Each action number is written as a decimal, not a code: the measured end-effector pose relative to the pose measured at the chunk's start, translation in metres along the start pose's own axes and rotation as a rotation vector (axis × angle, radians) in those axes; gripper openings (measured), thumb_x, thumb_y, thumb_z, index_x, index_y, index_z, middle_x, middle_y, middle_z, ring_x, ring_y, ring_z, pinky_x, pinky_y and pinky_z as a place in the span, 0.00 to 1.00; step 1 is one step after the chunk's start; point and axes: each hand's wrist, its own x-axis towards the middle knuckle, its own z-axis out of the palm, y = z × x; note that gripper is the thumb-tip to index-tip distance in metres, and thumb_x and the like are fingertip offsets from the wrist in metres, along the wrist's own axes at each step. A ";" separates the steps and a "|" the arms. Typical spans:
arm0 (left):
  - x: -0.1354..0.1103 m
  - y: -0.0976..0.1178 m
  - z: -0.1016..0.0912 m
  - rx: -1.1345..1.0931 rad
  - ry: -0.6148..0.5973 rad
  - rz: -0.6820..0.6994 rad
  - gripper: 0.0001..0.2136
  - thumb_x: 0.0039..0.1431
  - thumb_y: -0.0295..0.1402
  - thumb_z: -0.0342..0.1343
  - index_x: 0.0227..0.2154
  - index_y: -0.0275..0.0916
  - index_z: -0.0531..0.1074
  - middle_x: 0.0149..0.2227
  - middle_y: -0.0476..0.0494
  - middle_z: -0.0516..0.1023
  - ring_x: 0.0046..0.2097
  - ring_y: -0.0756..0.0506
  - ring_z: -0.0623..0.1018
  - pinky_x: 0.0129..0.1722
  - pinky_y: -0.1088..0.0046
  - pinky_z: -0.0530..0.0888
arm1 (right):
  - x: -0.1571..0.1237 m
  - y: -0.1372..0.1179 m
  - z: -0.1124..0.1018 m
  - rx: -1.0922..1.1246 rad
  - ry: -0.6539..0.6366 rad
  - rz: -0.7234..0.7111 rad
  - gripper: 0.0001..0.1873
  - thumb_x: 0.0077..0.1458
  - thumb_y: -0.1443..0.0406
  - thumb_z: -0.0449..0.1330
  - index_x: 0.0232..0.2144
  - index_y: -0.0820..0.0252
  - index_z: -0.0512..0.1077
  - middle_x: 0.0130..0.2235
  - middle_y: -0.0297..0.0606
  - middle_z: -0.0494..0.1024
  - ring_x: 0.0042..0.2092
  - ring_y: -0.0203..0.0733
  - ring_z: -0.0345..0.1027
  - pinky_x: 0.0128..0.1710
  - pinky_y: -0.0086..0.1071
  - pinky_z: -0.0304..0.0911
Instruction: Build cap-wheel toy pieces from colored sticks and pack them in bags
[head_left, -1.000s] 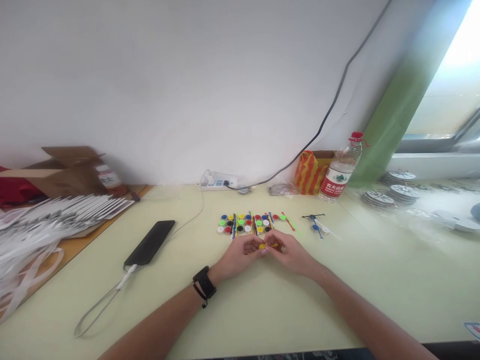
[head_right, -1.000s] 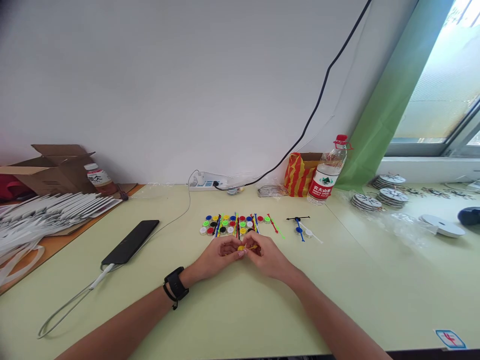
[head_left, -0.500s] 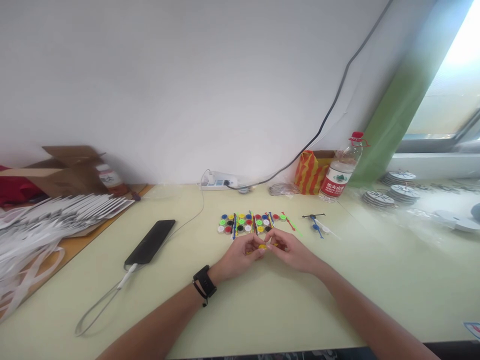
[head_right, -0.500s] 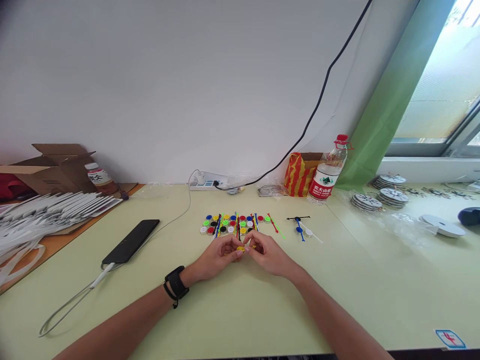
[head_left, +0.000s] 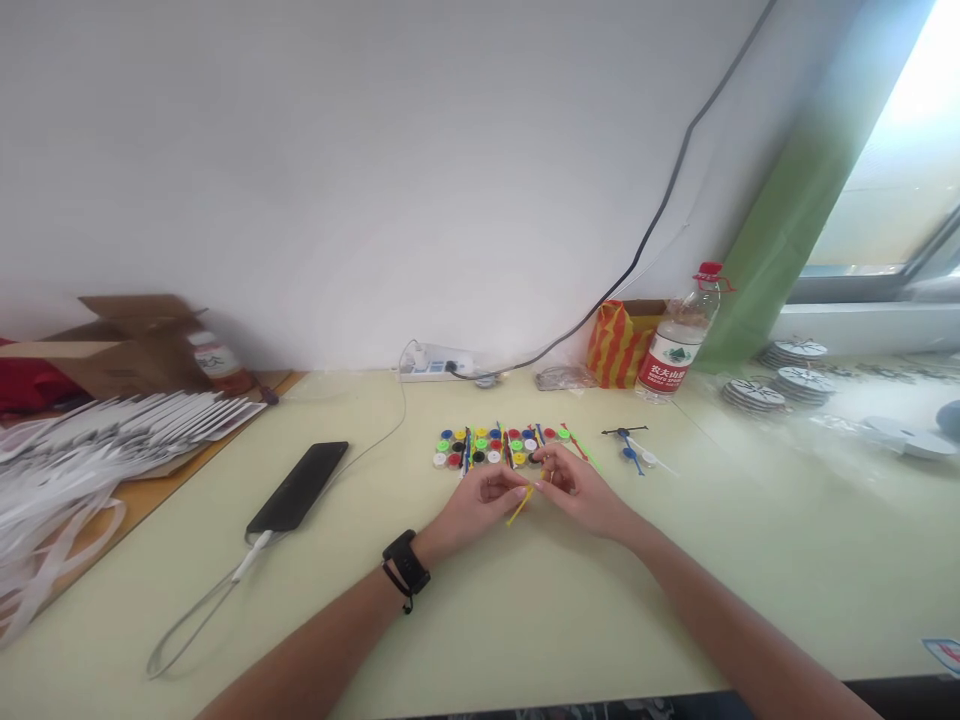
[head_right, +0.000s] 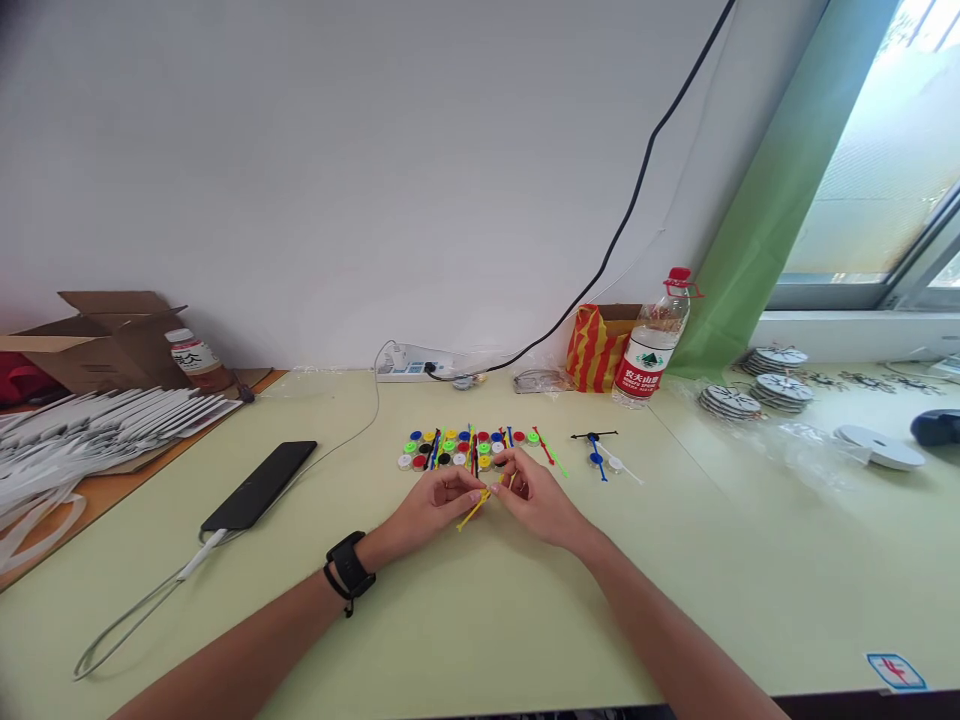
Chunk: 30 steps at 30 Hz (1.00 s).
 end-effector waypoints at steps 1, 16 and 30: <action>0.001 0.000 0.000 -0.016 0.015 -0.003 0.15 0.59 0.44 0.65 0.37 0.37 0.76 0.35 0.44 0.78 0.36 0.47 0.79 0.37 0.71 0.76 | 0.000 0.001 0.000 0.008 0.031 0.007 0.19 0.62 0.53 0.58 0.51 0.54 0.65 0.35 0.33 0.68 0.29 0.36 0.61 0.29 0.32 0.61; 0.006 -0.004 -0.001 -0.134 0.148 0.021 0.16 0.55 0.43 0.68 0.36 0.37 0.73 0.33 0.47 0.77 0.32 0.49 0.79 0.35 0.71 0.77 | -0.004 -0.008 0.001 0.007 -0.090 0.119 0.30 0.66 0.45 0.49 0.25 0.59 0.73 0.25 0.33 0.65 0.25 0.35 0.55 0.27 0.32 0.55; 0.005 0.000 0.001 -0.138 0.126 0.030 0.15 0.56 0.43 0.68 0.35 0.37 0.72 0.33 0.48 0.76 0.33 0.49 0.79 0.36 0.71 0.76 | -0.007 -0.011 0.004 0.158 -0.137 0.141 0.32 0.65 0.47 0.54 0.67 0.47 0.57 0.40 0.33 0.69 0.30 0.34 0.60 0.30 0.30 0.59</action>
